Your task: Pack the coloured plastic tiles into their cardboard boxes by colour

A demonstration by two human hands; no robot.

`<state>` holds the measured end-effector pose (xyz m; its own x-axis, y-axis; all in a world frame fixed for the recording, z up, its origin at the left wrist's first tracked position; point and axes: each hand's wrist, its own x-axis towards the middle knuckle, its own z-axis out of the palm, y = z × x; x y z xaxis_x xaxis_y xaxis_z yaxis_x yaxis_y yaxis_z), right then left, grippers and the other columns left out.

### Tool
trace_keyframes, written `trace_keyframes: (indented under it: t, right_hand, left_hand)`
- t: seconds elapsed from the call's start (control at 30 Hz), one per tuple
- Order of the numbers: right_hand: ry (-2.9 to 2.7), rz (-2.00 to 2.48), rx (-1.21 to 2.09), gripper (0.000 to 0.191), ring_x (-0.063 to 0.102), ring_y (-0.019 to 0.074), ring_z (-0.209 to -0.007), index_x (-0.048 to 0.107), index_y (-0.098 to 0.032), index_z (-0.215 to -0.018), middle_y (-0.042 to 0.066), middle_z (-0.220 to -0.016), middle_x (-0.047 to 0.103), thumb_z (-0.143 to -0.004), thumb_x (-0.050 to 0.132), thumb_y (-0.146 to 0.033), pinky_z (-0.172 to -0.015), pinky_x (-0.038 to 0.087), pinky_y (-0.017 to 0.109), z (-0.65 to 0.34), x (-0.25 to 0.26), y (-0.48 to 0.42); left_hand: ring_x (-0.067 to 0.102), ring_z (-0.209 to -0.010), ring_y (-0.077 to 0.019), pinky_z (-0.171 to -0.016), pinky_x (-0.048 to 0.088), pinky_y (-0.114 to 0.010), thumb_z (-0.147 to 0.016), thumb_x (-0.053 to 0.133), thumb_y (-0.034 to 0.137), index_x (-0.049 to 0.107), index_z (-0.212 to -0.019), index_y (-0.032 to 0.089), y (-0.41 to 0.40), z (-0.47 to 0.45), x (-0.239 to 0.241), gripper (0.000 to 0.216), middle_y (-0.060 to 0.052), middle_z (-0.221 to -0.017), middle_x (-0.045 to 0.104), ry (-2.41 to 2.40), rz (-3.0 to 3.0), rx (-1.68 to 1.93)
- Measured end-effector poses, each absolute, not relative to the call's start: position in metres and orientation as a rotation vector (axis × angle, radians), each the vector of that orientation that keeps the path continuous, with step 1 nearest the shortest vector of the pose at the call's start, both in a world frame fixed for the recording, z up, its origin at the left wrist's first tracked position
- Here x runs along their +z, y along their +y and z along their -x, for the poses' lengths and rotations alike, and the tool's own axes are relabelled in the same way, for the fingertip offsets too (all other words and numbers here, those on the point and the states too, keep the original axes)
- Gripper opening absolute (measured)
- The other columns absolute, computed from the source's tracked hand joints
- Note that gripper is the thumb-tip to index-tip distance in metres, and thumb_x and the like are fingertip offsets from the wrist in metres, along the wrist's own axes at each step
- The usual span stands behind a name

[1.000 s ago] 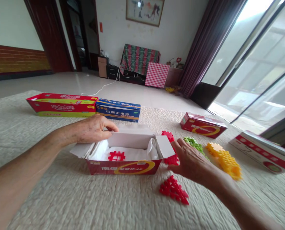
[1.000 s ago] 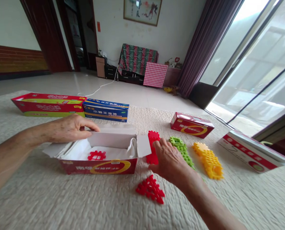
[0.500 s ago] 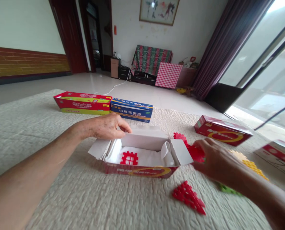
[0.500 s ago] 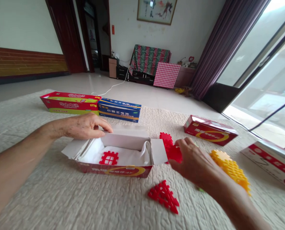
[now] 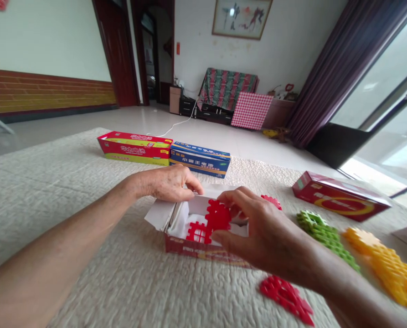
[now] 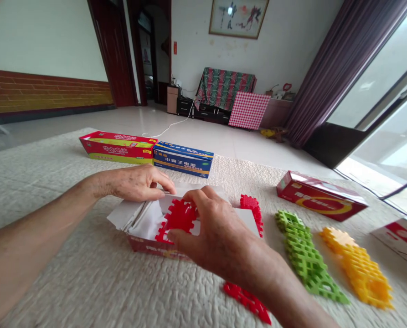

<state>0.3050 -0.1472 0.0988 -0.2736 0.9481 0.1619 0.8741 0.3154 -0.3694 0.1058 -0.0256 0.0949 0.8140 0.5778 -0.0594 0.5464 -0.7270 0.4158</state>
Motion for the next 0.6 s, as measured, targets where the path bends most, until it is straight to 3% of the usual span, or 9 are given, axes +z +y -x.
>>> trace_keyframes:
  t: [0.33, 0.47, 0.6]
  right_hand:
    - [-2.120, 1.605, 0.245, 0.041, 0.063, 0.0200, -0.080, 0.061, -0.019, -0.106, 0.008, -0.101, 0.061, -0.070, 0.069, -0.037, -0.066, 0.054, 0.034, -0.295, 0.088, -0.143]
    - [-2.011, 1.517, 0.148, 0.034, 0.065, 0.0192, -0.080, 0.062, -0.021, -0.105, 0.008, -0.098, 0.065, -0.079, 0.061, -0.043, -0.066, 0.054, 0.033, -0.325, 0.104, -0.142]
    - [-1.945, 1.593, 0.038, 0.030, 0.066, 0.0206, -0.078, 0.065, -0.021, -0.097, 0.008, -0.093, 0.069, -0.079, 0.062, -0.045, -0.068, 0.054, 0.036, -0.371, 0.115, -0.131]
  left_hand:
    - [0.063, -0.081, -0.0122, -0.068, 0.042, -0.019, -0.073, 0.049, 0.012, 0.073, -0.102, 0.022, -0.025, -0.105, 0.094, 0.039, 0.001, -0.094, 0.074, 0.812, -2.564, 0.127]
    - [0.063, -0.085, -0.0135, -0.071, 0.043, -0.020, -0.072, 0.051, 0.012, 0.072, -0.104, 0.022, -0.024, -0.104, 0.093, 0.040, 0.000, -0.098, 0.073, 0.852, -2.564, 0.120]
    - [0.063, -0.084, -0.0129, -0.072, 0.044, -0.020, -0.073, 0.049, 0.014, 0.072, -0.104, 0.023, -0.021, -0.104, 0.091, 0.040, 0.001, -0.099, 0.073, 0.830, -2.572, 0.113]
